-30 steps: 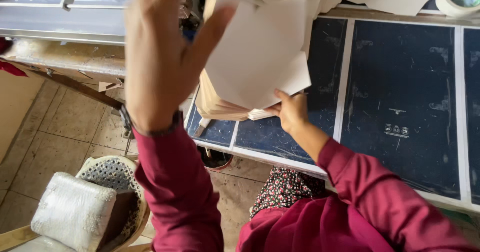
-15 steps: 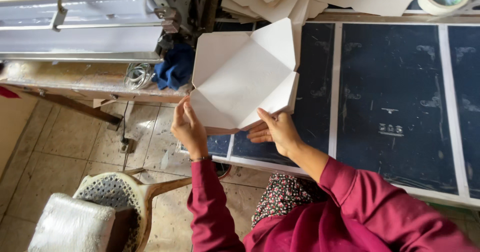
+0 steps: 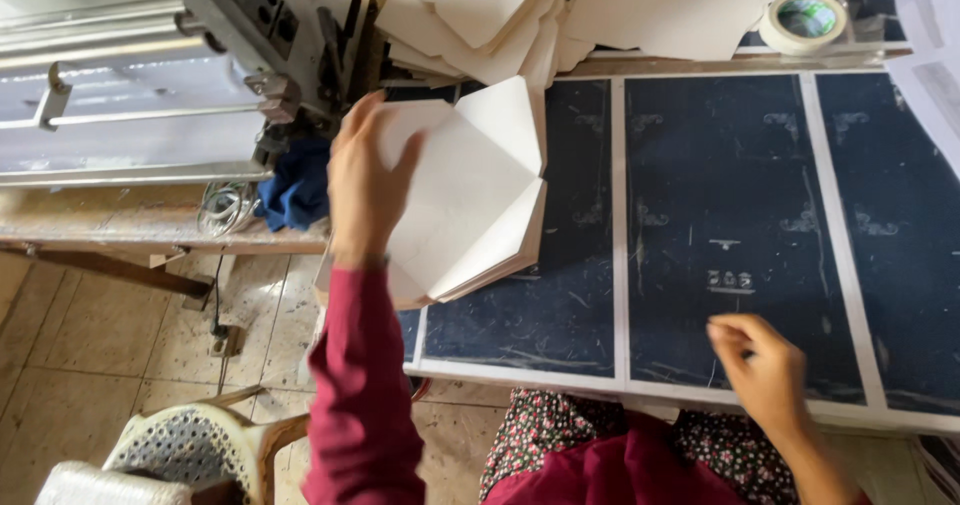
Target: The person folds white paper sheets along pre-scored lines to create box-like structures. They repeatedly pick up a sheet, fold it in half, and press the crease firmly with their hands. The finished folded items are stacked on the table.
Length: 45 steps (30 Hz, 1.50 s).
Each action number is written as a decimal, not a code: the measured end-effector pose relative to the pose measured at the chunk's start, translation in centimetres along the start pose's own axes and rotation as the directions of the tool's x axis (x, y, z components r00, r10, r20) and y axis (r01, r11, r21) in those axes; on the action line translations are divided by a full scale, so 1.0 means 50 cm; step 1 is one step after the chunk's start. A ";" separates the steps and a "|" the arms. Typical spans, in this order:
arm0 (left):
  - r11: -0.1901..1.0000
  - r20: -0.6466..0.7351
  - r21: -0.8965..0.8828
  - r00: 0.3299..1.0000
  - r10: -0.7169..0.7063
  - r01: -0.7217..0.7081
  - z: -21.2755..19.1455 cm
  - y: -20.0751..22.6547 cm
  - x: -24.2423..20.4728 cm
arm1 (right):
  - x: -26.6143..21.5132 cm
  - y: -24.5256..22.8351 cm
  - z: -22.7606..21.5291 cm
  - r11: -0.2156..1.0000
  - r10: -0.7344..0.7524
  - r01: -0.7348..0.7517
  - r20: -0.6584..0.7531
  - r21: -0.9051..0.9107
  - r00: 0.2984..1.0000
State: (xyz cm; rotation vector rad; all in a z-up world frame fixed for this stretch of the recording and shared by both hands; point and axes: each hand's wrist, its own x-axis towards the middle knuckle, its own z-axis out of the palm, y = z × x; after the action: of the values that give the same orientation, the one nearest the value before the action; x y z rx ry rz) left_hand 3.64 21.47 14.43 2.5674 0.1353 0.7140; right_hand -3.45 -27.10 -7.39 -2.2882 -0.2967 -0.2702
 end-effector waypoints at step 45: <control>0.527 0.060 0.802 0.916 0.396 -0.281 0.431 0.195 0.670 | 0.014 -0.033 -0.003 0.947 0.022 -0.062 -0.130 -0.316 0.991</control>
State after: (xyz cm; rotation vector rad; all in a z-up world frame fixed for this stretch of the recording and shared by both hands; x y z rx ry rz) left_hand 43.17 11.12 18.21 3.4840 -0.0285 1.1869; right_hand -3.27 -26.04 -5.97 -2.5800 -0.1468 -0.4667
